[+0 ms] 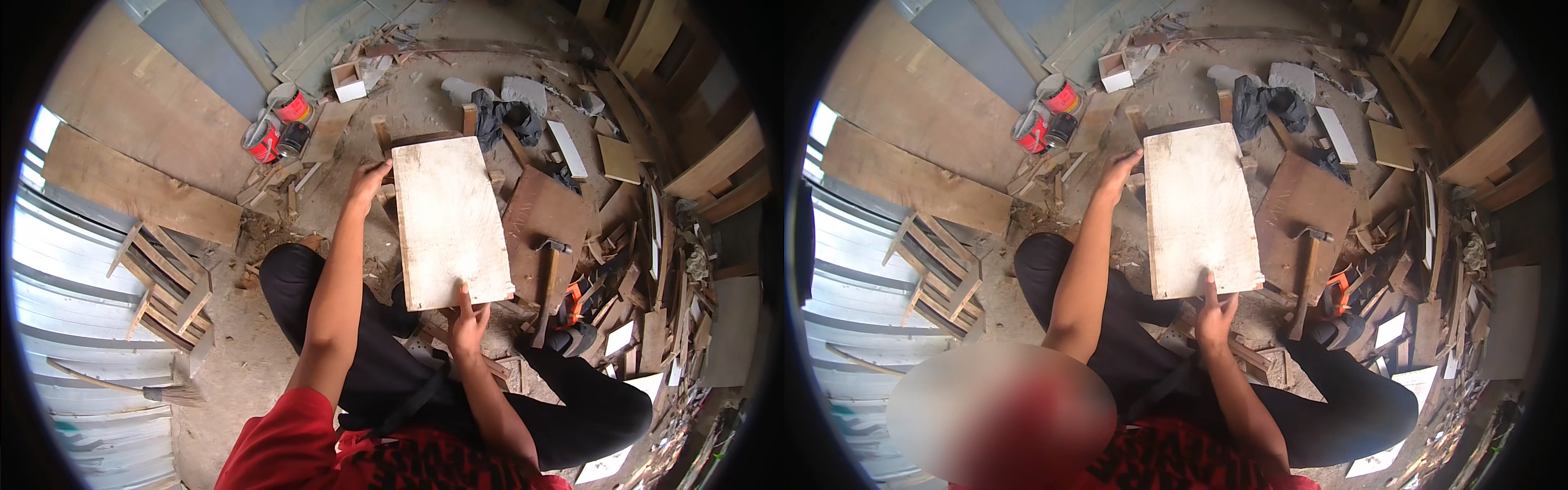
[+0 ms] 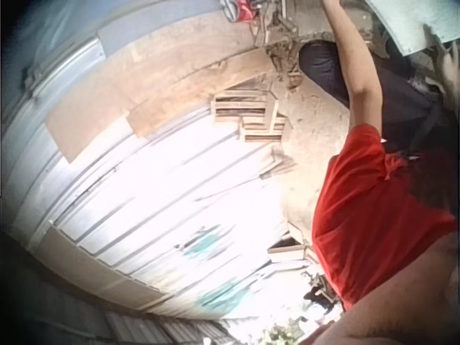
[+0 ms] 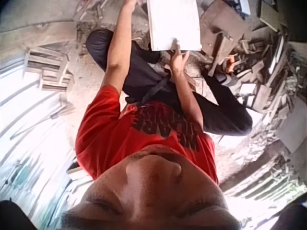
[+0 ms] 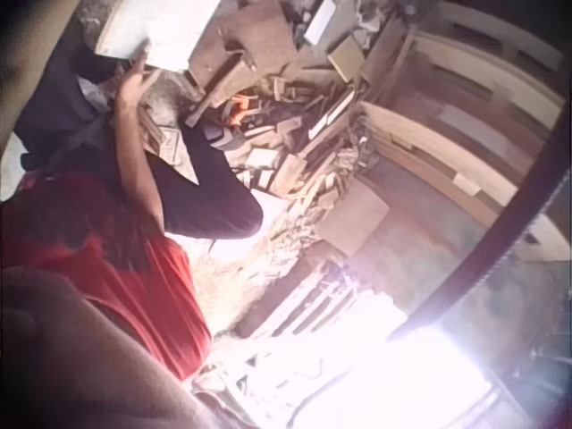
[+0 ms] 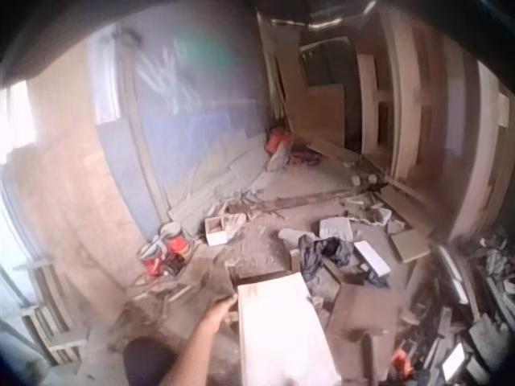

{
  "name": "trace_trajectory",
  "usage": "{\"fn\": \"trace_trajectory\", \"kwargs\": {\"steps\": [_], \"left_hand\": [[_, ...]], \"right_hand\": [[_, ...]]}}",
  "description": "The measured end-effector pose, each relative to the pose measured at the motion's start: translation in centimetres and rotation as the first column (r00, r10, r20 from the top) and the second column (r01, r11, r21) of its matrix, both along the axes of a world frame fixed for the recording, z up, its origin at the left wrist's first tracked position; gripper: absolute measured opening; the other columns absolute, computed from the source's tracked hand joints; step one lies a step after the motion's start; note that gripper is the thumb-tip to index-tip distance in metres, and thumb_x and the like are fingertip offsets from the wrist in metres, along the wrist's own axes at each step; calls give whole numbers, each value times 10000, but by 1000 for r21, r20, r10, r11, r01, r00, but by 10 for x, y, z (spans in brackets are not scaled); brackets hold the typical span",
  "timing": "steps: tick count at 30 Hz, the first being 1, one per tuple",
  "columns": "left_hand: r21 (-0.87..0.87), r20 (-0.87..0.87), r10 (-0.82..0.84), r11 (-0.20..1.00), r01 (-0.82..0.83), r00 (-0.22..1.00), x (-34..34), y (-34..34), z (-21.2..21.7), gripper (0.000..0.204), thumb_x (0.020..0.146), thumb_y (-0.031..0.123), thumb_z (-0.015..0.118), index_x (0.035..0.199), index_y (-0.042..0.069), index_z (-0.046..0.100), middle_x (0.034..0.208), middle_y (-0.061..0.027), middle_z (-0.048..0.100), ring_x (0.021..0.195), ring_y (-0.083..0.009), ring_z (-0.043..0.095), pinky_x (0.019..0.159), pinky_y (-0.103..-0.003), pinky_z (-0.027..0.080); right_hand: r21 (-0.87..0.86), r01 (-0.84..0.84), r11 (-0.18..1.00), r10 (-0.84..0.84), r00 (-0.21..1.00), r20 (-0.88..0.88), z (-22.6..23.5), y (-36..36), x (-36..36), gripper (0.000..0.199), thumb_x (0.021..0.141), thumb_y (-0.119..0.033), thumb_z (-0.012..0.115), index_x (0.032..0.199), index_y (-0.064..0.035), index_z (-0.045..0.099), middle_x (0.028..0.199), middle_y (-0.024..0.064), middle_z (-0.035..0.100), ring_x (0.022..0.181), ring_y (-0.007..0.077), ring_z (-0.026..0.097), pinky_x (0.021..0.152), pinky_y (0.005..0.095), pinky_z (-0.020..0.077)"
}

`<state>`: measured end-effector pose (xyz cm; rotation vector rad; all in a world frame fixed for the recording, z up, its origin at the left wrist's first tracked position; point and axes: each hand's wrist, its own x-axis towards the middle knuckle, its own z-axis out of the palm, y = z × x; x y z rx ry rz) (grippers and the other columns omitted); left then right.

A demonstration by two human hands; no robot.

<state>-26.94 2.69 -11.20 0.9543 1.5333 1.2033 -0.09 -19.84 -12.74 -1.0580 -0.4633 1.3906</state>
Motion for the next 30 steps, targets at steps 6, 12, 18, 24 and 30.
{"fn": "trace_trajectory", "kwargs": {"steps": [6, 12, 18, 24, 30], "left_hand": [[-167, 241, 90, 985, -50, 966, 1, -7, -22, 576, 921, 394, 693, 1347, 17, 601, 1348, -130, 621, 1247, -246, 554, 1108, -409, 329], [-74, 127, 239, 970, -231, 963, 25, -9, -6, 552, 966, 338, 626, 1366, -34, 544, 1245, -158, 659, 1089, -256, 628, 941, -373, 475], [64, 131, 159, 984, -168, 979, 39, -20, -5, 315, 1018, 132, 517, 1259, -26, 646, 1331, -172, 630, 1287, -260, 557, 1087, -366, 404], [102, 102, 103, 988, -114, 989, 44, -16, -10, 348, 1022, 77, 433, 1296, -29, 621, 1352, -157, 618, 1282, -240, 555, 1098, -353, 388], [139, -6, 153, 979, -151, 988, 62, -14, -8, 426, 959, 173, 465, 1317, -19, 596, 1264, -140, 645, 1176, -224, 583, 1024, -355, 413]], "right_hand": [[-141, -21, 990, 10, 997, -77, 16, 8, 2, 505, 985, -191, 665, 1382, 23, 439, 1287, 130, 576, 1122, 199, 573, 932, 348, 496], [-62, -34, 998, 36, 999, 18, -39, 35, -4, 422, 989, -187, 656, 1340, -31, 480, 1209, 101, 605, 1037, 216, 624, 784, 395, 589], [-128, -16, 992, 9, 999, -53, -35, 44, 2, 454, 978, -194, 673, 1349, -22, 476, 1239, 112, 596, 1096, 211, 589, 905, 383, 518], [-134, 27, 991, -20, 998, 59, -11, 68, 13, 556, 954, -259, 707, 1363, 17, 451, 1288, 122, 573, 1153, 199, 528, 1011, 343, 402], [-109, 33, 994, -29, 999, 39, -13, 83, 21, 463, 955, -240, 714, 1288, 35, 548, 1237, 102, 623, 1120, 179, 555, 993, 333, 420]]}}
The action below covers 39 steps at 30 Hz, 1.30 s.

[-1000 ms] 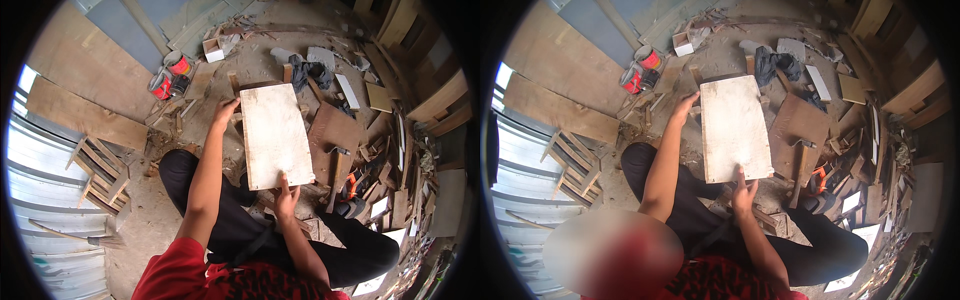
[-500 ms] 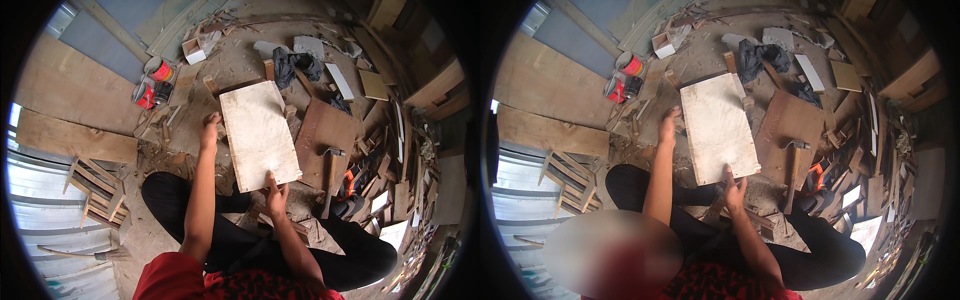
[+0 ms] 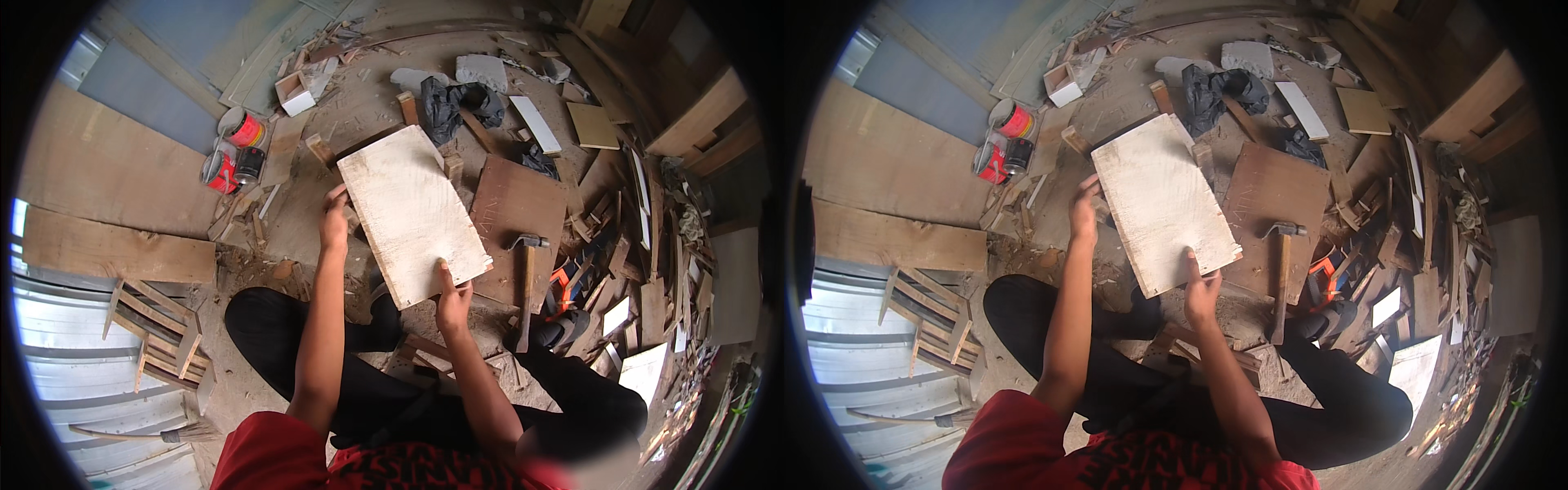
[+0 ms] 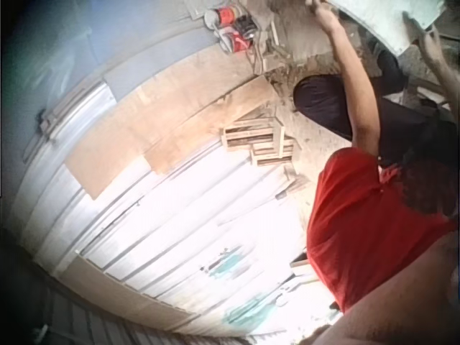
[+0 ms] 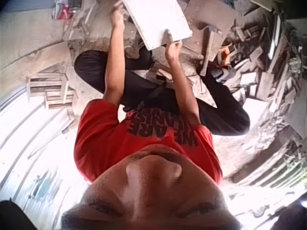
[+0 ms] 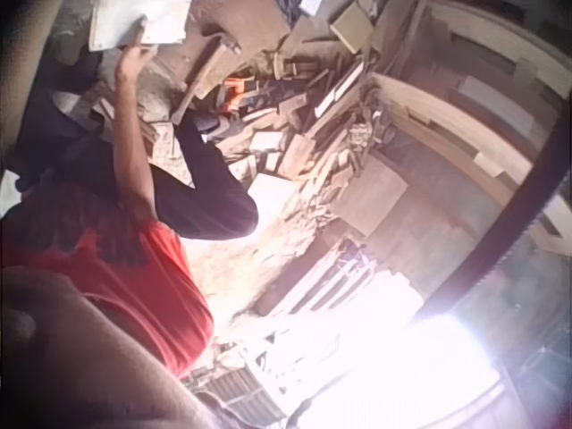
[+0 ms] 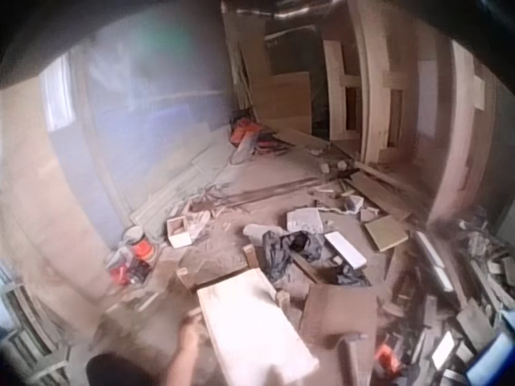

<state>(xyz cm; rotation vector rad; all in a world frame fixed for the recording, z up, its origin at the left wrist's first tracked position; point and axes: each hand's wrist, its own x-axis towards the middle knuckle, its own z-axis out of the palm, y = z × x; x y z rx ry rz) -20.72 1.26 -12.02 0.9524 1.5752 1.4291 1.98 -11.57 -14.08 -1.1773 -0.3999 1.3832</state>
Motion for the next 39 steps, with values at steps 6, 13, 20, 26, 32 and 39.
{"fn": "trace_trajectory", "kwargs": {"steps": [6, 13, 20, 26, 32, 39], "left_hand": [[-26, 232, 67, 998, -62, 971, -11, 3, -12, 507, 981, 234, 468, 1422, -15, 489, 1362, -193, 594, 1254, -282, 552, 1062, -397, 396], [-32, 234, 100, 995, -95, 967, 2, -1, 19, 635, 943, 283, 625, 1452, -42, 427, 1395, -180, 564, 1310, -297, 509, 1123, -411, 360], [-153, 128, -31, 987, 50, 991, -21, 7, 16, 699, 881, 320, 770, 1410, -54, 507, 1363, -139, 600, 1256, -248, 541, 1140, -455, 312], [-165, 89, 84, 984, -68, 993, -4, 12, 27, 639, 877, 368, 789, 1324, -34, 572, 1334, -130, 606, 1259, -239, 526, 1151, -432, 305], [45, 110, 33, 998, -38, 993, 5, 7, 29, 316, 929, 324, 750, 1013, 34, 657, 975, -3, 616, 945, -122, 533, 911, -284, 404], [276, 101, 18, 960, -45, 995, -2, 0, 51, 287, 955, 280, 717, 1040, 11, 660, 955, -2, 632, 895, -105, 541, 840, -284, 433]], "right_hand": [[30, -91, 995, 92, 996, -11, -12, -1, 7, 342, 989, -182, 674, 1242, 41, 613, 1194, 71, 672, 1085, 144, 587, 957, 300, 455], [54, -184, 982, 188, 979, -84, -20, -10, 13, 420, 952, -214, 723, 1270, 33, 603, 1240, 112, 666, 1138, 185, 597, 1013, 328, 449], [76, -236, 969, 240, 970, -44, -25, -9, 16, 395, 949, -137, 717, 1280, 46, 601, 1248, 109, 660, 1123, 194, 617, 1012, 358, 489], [29, -244, 969, 246, 964, -102, -35, -4, 13, 389, 942, -147, 728, 1258, 45, 609, 1237, 99, 663, 1099, 193, 626, 991, 363, 506], [30, -256, 966, 258, 954, -157, -30, -7, 5, 409, 943, -193, 734, 1249, 57, 626, 1202, 112, 679, 1096, 185, 621, 1003, 336, 470], [137, -371, 918, 390, 907, -160, 5, -14, 14, 388, 951, -189, 716, 1262, 21, 616, 1204, 146, 679, 1089, 233, 660, 825, 357, 604]]}}
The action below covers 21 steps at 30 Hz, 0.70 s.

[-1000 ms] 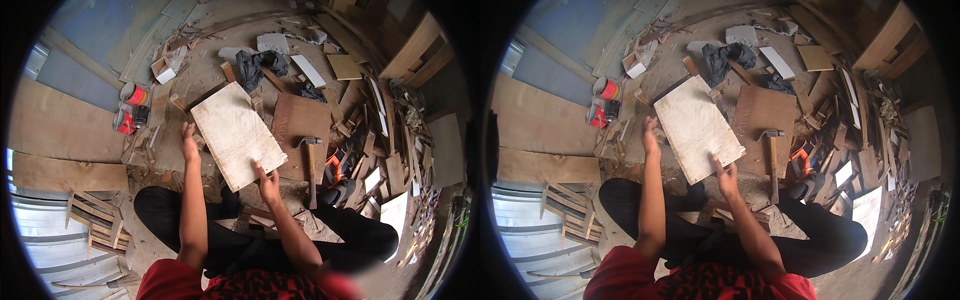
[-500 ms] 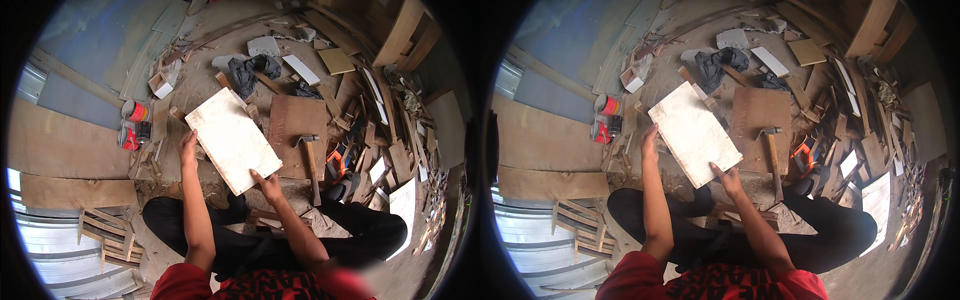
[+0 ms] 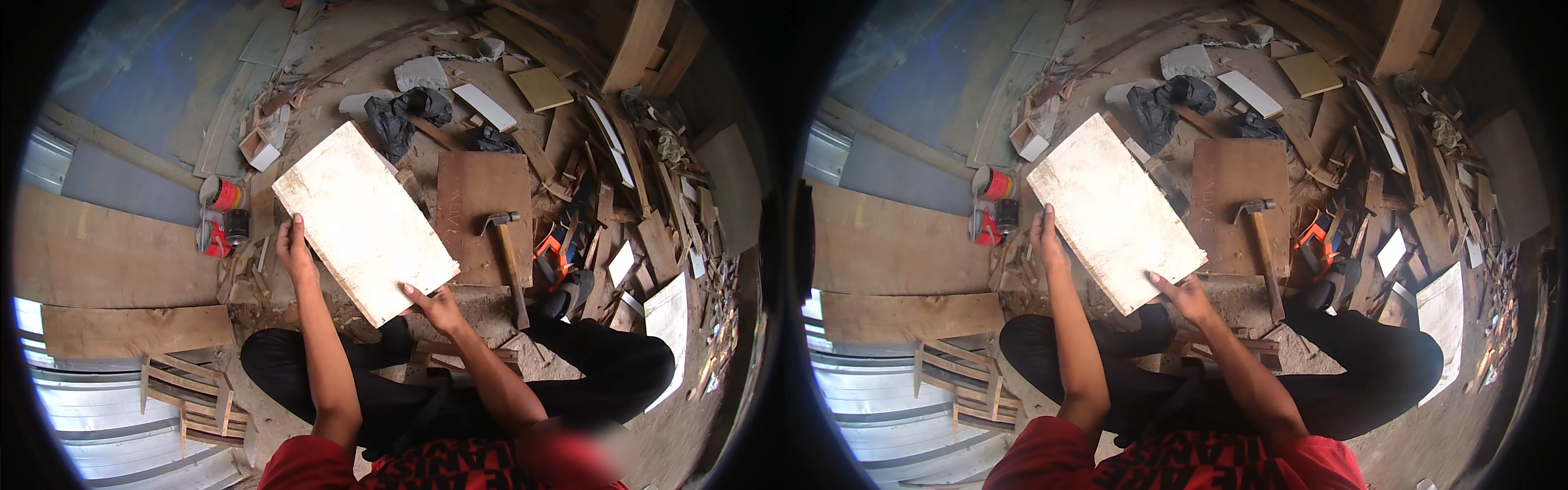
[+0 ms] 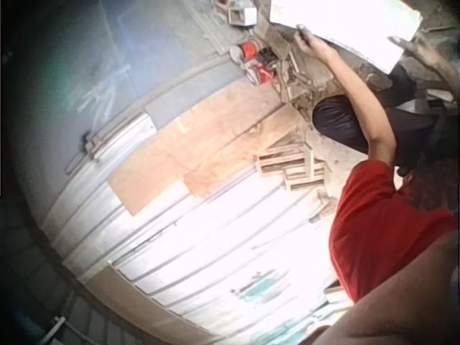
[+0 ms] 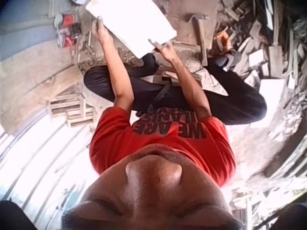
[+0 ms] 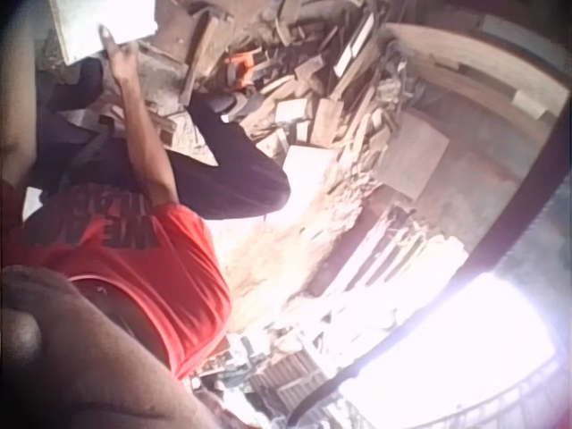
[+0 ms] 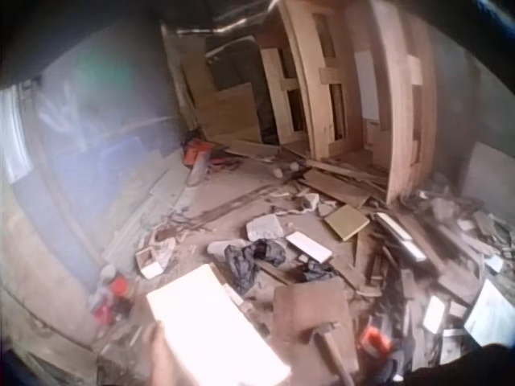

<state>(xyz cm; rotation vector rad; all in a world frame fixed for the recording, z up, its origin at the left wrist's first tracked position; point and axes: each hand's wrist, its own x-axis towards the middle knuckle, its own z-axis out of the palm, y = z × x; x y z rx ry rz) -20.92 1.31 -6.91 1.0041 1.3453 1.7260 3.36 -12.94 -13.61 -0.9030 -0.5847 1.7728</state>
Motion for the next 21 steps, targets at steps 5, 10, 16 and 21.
{"fn": "trace_trajectory", "kwargs": {"steps": [5, 10, 16, 21], "left_hand": [[4, 40, -146, 989, 146, 989, 50, -11, 47, 527, 961, 278, 691, 1369, -11, 523, 1290, -116, 596, 1177, -203, 555, 1023, -356, 420], [-113, 89, -278, 951, 287, 957, 85, -11, 26, 722, 961, 285, 679, 1539, 25, 334, 1516, -158, 439, 1380, -279, 434, 1126, -426, 363], [-152, 161, -297, 935, 321, 941, 100, -5, 27, 658, 954, 259, 681, 1509, 49, 398, 1460, -160, 500, 1320, -288, 494, 1084, -435, 414], [-189, 118, -264, 940, 283, 957, 124, 2, 25, 637, 955, 213, 680, 1508, 53, 407, 1484, -151, 480, 1353, -281, 460, 1090, -431, 400]], "right_hand": [[84, 107, 991, -106, 994, -19, 23, -6, 4, 369, 953, -164, 708, 1259, 16, 609, 1195, 145, 675, 1007, 224, 677, 713, 340, 632], [156, -72, 985, 22, 953, 302, 24, -29, 52, 349, 925, -165, 743, 1200, 26, 644, 1104, 136, 720, 872, 211, 708, 720, 326, 588], [309, 112, 944, -328, 372, 868, 36, -46, 148, 344, 846, -243, 799, 1048, -1, 660, 830, 157, 680, 746, 292, 670, 697, 401, 521], [403, 132, 906, -398, -68, 915, 5, -51, 144, 513, 815, -199, 792, 1208, -39, 503, 1048, 220, 527, 986, 401, 565, 848, 469, 488]]}}
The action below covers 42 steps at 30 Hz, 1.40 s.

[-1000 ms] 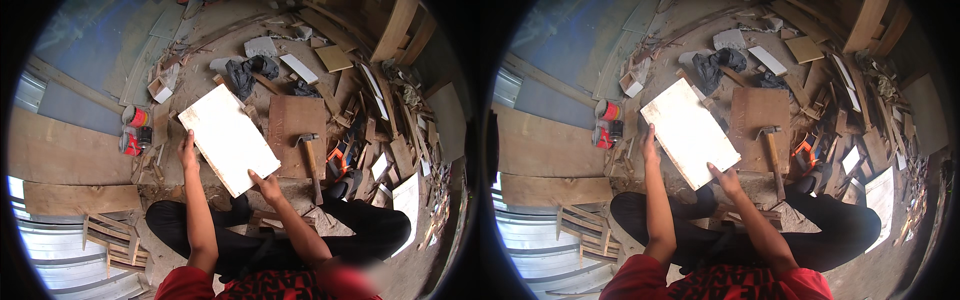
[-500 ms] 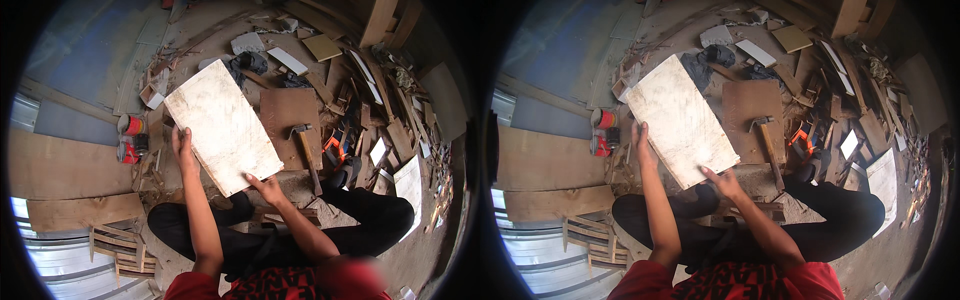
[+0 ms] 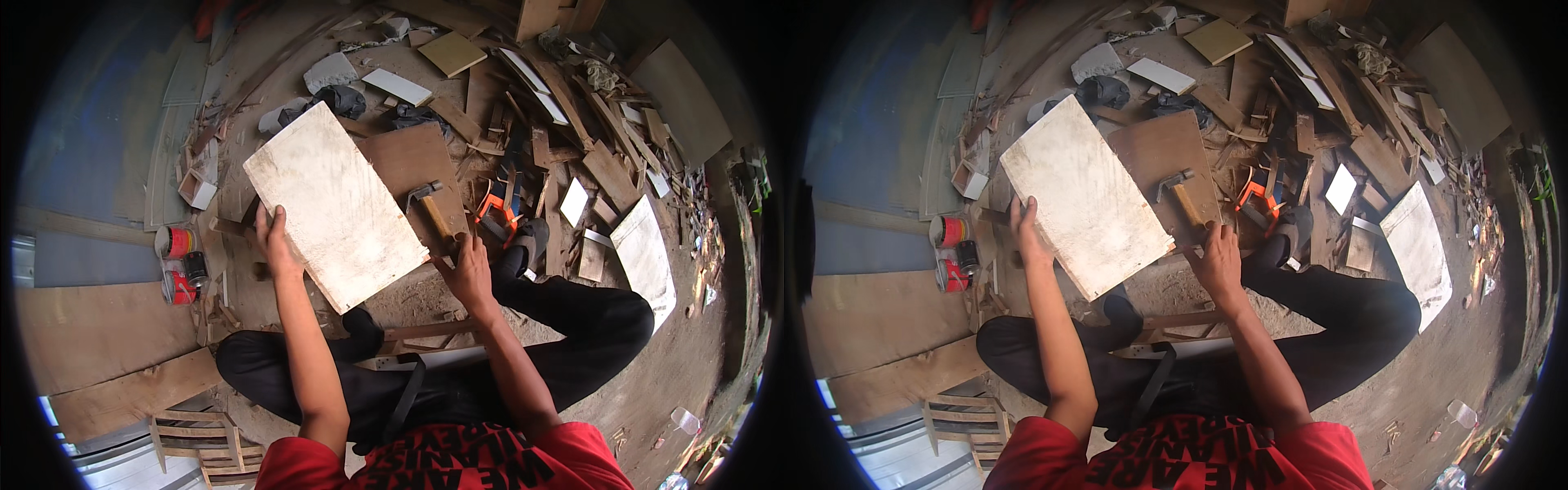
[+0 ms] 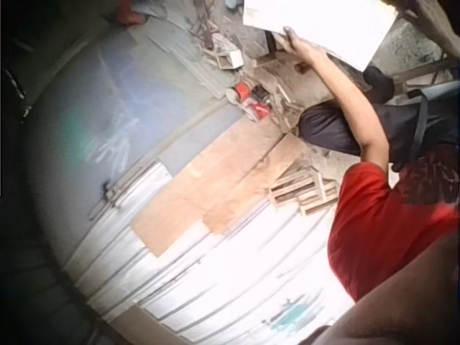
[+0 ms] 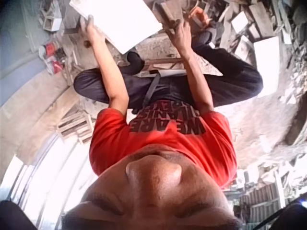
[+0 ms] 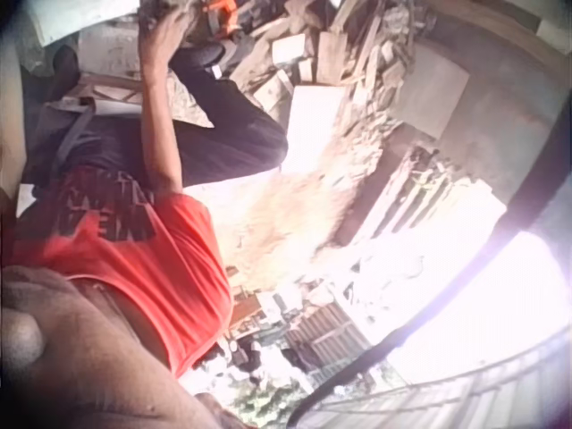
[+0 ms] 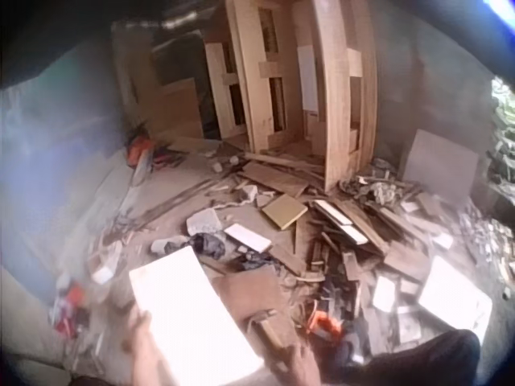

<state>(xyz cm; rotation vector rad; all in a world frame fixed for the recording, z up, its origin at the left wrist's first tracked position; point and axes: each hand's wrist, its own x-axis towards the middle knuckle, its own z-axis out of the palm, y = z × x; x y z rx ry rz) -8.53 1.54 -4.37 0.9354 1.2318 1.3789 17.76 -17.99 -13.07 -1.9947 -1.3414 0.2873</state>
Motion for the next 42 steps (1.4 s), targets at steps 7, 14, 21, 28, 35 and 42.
{"fn": "trace_trajectory", "kwargs": {"steps": [7, 14, 21, 28, 35, 42], "left_hand": [[9, -44, -71, 997, 71, 996, 13, 4, -4, 683, 957, 225, 678, 1536, 57, 357, 1530, -157, 427, 1392, -287, 413, 1133, -435, 353], [-80, -30, -108, 991, 105, 994, 37, -3, -18, 689, 968, 219, 659, 1543, 30, 329, 1535, -174, 415, 1413, -291, 392, 1155, -428, 313], [-83, -37, -265, 962, 261, 964, 108, 0, -81, 576, 997, 101, 586, 1502, -45, 351, 1433, -197, 529, 1313, -263, 509, 1094, -376, 392], [237, -909, 36, 864, 445, 415, 123, -1, -121, 689, 956, 198, 639, 1531, -7, 317, 1562, -279, 332, 1433, -401, 370, 1166, -503, 302], [-66, -992, -118, 762, 644, 37, 153, -43, -122, 690, 1002, 432, 505, 1565, 85, 306, 1633, -207, 233, 1515, -385, 208, 1180, -656, 129], [-36, -999, -28, 797, 603, -23, 179, -45, -124, 666, 1001, 432, 474, 1576, 138, 308, 1640, -184, 230, 1522, -363, 198, 1198, -628, 90]], "right_hand": [[-97, 15, 995, -34, 980, -196, -23, -5, 6, 372, 868, -157, 719, 1126, 16, 515, 969, 290, 615, 844, 494, 646, 720, 537, 521], [11, 413, 911, -366, 818, -443, 17, -10, 61, 306, 949, -228, 667, 1068, 52, 631, 820, 254, 691, 797, 403, 707, 706, 426, 533], [-245, 711, 659, -742, 667, -60, -66, -36, 230, 359, 921, -256, 647, 983, 95, 602, 933, 344, 668, 938, 507, 662, 815, 531, 520], [-314, 784, 536, -815, 577, 49, -158, -90, 264, 333, 875, -236, 632, 982, 79, 598, 993, 359, 648, 963, 525, 636, 862, 561, 511], [23, 504, 863, -493, 834, 248, -118, -14, 203, 359, 879, -149, 631, 1183, 35, 575, 1209, 248, 571, 1133, 412, 569, 969, 492, 464], [-123, 235, 964, -211, 961, 179, -191, 47, 115, 494, 852, -160, 658, 1273, 45, 503, 1239, 246, 561, 1180, 408, 544, 1032, 472, 425]]}}
